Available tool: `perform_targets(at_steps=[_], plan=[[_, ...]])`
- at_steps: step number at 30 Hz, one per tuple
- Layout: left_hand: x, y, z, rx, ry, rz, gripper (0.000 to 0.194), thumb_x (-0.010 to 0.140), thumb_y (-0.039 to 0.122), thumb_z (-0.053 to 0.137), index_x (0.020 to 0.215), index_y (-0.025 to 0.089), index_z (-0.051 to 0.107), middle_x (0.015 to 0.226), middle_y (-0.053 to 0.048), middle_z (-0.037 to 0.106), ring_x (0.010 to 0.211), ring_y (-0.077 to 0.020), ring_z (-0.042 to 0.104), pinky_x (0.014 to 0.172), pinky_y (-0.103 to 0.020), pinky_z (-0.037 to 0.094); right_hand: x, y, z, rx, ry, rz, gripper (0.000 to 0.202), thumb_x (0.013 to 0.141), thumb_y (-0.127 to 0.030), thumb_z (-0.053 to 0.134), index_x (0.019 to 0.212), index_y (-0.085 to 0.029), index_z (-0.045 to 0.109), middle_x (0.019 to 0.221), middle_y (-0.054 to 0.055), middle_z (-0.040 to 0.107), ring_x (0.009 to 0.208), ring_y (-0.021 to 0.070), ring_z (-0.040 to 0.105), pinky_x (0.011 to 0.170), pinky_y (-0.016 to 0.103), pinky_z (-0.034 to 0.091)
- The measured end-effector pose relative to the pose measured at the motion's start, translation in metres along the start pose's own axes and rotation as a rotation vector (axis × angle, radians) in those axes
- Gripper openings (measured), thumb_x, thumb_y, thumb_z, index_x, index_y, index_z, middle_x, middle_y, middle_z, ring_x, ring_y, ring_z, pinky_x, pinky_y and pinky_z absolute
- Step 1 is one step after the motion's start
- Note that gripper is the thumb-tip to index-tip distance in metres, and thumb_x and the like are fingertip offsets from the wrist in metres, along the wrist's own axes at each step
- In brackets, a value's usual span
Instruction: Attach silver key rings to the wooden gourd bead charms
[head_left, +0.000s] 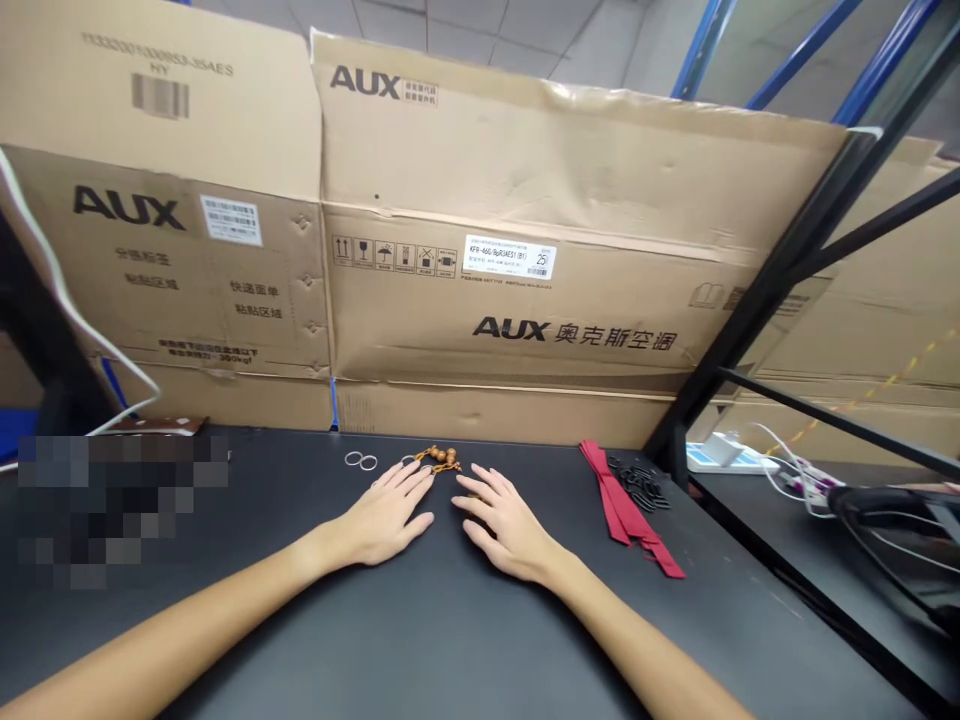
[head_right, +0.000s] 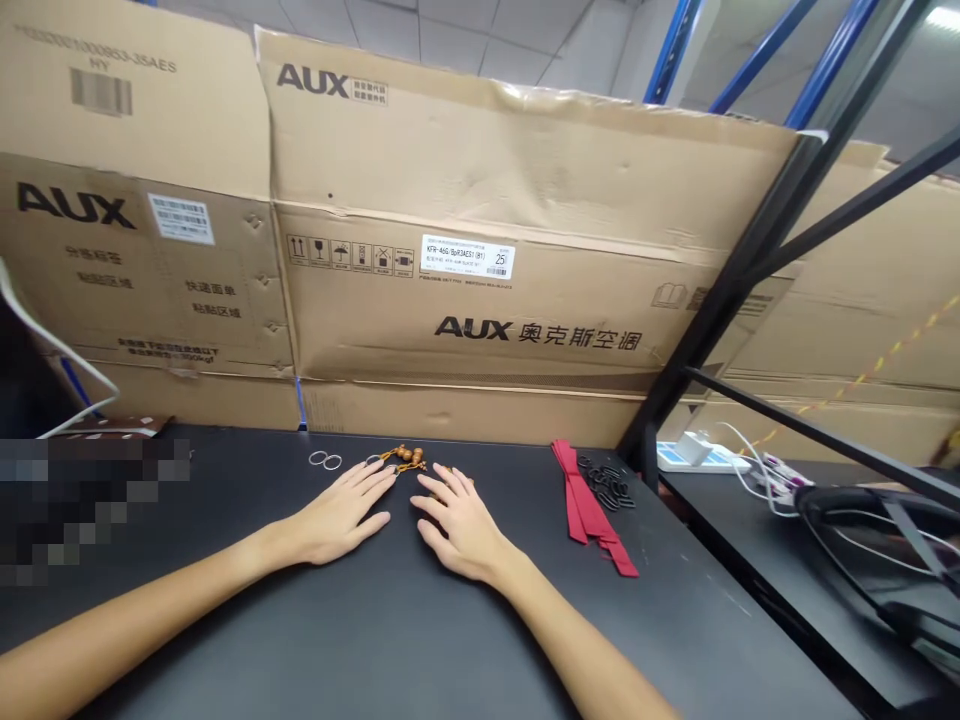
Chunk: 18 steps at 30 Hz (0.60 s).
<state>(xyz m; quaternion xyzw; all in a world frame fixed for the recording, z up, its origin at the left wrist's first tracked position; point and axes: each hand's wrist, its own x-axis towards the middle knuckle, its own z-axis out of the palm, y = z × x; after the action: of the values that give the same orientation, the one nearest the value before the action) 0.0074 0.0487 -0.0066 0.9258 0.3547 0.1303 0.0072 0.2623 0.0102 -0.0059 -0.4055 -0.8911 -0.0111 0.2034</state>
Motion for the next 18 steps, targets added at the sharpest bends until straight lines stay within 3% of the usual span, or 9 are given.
perform_targets(at_steps=[4,8,12,18], plan=[[-0.007,0.009,-0.007,-0.031,0.01,0.031,0.052,0.1,0.043,0.039,0.145,0.016,0.041,0.149,-0.011,0.044,0.141,-0.0294,0.033,0.117,-0.049,0.025,-0.001,-0.001,0.003,0.001,0.042,-0.007,0.033,0.094,-0.025,0.048,0.125,-0.02,0.06,0.142,0.009,0.051,0.141,0.0303,0.032,0.114,0.058,0.027],[-0.033,0.023,-0.022,-0.138,-0.061,0.177,0.048,0.099,0.034,0.043,0.145,0.019,0.04,0.148,-0.009,0.045,0.138,-0.0272,0.038,0.117,-0.046,0.028,-0.002,-0.006,0.006,0.013,0.093,-0.01,0.034,0.093,-0.023,0.049,0.126,-0.022,0.059,0.142,0.01,0.051,0.14,0.0303,0.033,0.112,0.057,0.032],[-0.051,0.036,-0.033,-0.258,-0.095,0.304,0.049,0.094,0.025,0.051,0.143,0.022,0.044,0.143,-0.009,0.052,0.133,-0.0257,0.046,0.112,-0.04,0.038,-0.001,-0.023,0.005,0.04,0.048,-0.057,0.041,0.092,-0.022,0.049,0.133,-0.024,0.054,0.144,0.008,0.048,0.142,0.03,0.03,0.112,0.055,0.032],[-0.054,0.035,-0.032,-0.408,-0.031,0.322,0.041,0.09,0.021,0.054,0.132,0.023,0.056,0.13,-0.009,0.063,0.12,-0.0256,0.059,0.102,-0.037,0.049,0.0,-0.038,0.003,0.083,0.013,-0.126,0.028,0.092,-0.021,0.052,0.117,-0.024,0.064,0.146,0.007,0.047,0.143,0.0294,0.026,0.113,0.053,0.032]])
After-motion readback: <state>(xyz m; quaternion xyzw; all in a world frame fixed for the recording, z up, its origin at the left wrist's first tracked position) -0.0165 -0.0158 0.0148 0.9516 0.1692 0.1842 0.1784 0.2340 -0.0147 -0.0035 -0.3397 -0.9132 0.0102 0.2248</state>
